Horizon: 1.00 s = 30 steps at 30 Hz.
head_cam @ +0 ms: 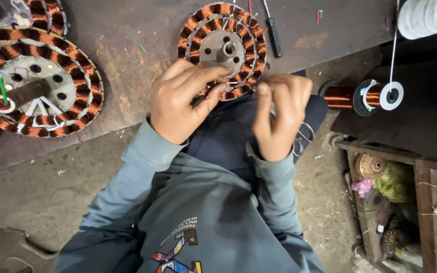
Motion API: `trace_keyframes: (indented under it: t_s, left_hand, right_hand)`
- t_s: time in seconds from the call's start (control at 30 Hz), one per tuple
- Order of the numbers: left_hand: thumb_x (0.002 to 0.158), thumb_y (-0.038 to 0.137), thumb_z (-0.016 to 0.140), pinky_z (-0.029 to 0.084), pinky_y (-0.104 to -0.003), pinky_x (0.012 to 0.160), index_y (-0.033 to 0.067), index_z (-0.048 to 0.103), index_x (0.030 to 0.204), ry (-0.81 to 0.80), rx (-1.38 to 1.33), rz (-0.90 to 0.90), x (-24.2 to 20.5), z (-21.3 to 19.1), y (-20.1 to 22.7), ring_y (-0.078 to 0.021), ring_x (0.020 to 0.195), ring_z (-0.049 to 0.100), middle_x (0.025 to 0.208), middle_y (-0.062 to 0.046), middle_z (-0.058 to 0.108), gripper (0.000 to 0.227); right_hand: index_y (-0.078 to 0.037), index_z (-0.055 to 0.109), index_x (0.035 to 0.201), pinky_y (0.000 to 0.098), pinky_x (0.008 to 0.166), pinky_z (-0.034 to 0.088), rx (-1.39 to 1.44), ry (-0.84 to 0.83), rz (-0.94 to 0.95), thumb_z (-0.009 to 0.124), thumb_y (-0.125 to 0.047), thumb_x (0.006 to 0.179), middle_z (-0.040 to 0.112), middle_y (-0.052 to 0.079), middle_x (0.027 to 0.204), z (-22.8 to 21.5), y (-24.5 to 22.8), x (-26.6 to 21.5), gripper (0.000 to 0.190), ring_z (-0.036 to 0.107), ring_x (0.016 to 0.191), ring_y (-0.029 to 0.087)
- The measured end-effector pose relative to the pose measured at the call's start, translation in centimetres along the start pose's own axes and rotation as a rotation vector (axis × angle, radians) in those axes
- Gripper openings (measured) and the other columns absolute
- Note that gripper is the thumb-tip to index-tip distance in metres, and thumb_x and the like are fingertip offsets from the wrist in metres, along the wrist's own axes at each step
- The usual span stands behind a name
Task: The person sits on the floor and works on a motor stator, inserting and securing green and white wires into the copper windings. They use scissors to trim wire ends and a screwdriver to adjust connections within the stator slots.
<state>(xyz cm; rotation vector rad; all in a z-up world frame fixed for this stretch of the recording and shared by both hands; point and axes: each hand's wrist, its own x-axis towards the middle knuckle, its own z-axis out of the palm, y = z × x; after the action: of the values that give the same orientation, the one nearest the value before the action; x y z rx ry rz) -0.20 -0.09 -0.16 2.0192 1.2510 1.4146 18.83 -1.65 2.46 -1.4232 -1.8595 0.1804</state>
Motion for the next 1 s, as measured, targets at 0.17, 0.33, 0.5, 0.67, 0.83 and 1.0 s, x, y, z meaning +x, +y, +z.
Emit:
trace_keyframes:
  t_s: [0.17,0.33,0.5,0.67,0.83,1.0]
  left_hand:
    - [0.095,0.008,0.08,0.056,-0.037,0.082,0.0093,0.072,0.121,-0.025,-0.007,-0.008,0.0,-0.1,-0.2,-0.0258,0.093,0.067,0.104,-0.003,0.075,0.028]
    - [0.097,0.011,0.08,0.056,-0.037,0.082,0.0105,0.072,0.12,-0.037,0.02,0.004,0.0,-0.2,-0.4,-0.0256,0.093,0.067,0.108,-0.004,0.075,0.025]
    - [0.1,0.012,0.079,0.056,-0.036,0.084,0.01,0.073,0.122,-0.039,0.044,0.029,0.0,-0.2,-0.3,-0.0242,0.097,0.067,0.112,-0.003,0.073,0.023]
    - [0.095,0.015,0.081,0.056,-0.035,0.079,0.0102,0.075,0.115,-0.049,0.095,0.06,0.3,-0.1,0.0,-0.0225,0.095,0.064,0.11,-0.001,0.07,0.021]
    - [0.092,0.014,0.082,0.055,-0.036,0.078,0.0102,0.076,0.108,-0.057,0.098,0.042,0.2,-0.1,0.1,-0.0237,0.093,0.063,0.107,-0.002,0.069,0.018]
    - [0.094,0.009,0.078,0.056,-0.039,0.084,0.0054,0.072,0.11,-0.049,0.058,-0.002,0.6,-0.3,0.4,-0.0271,0.099,0.066,0.111,-0.006,0.069,0.018]
  right_hand:
    - [0.0,0.066,0.111,0.039,0.099,0.044,0.048,-0.001,-0.059,0.078,-0.006,0.097,0.062,0.014,0.113,-0.2,-0.4,-0.2,0.019,0.055,0.108,0.031]
    - [-0.002,0.064,0.11,0.0396,0.1,0.044,0.006,-0.048,-0.094,0.076,-0.003,0.1,0.061,0.013,0.115,0.7,-0.3,0.4,0.016,0.054,0.109,0.031]
    - [0.001,0.057,0.113,0.0408,0.103,0.041,-0.056,-0.069,-0.065,0.068,-0.004,0.105,0.058,0.016,0.12,1.5,0.4,-0.5,0.014,0.051,0.111,0.032]
    - [0.0,0.06,0.107,0.0402,0.101,0.044,-0.021,-0.027,0.031,0.065,-0.007,0.11,0.061,0.013,0.111,1.9,0.7,-0.8,0.009,0.054,0.11,0.029]
    - [0.0,0.067,0.119,0.0399,0.104,0.043,0.084,-0.091,0.013,0.069,-0.008,0.104,0.061,0.013,0.123,0.5,0.1,0.4,0.017,0.053,0.115,0.029]
    - [-0.006,0.075,0.109,0.0399,0.106,0.04,0.065,-0.201,-0.081,0.079,-0.009,0.092,0.062,0.01,0.122,0.2,-0.5,2.3,0.018,0.049,0.122,0.03]
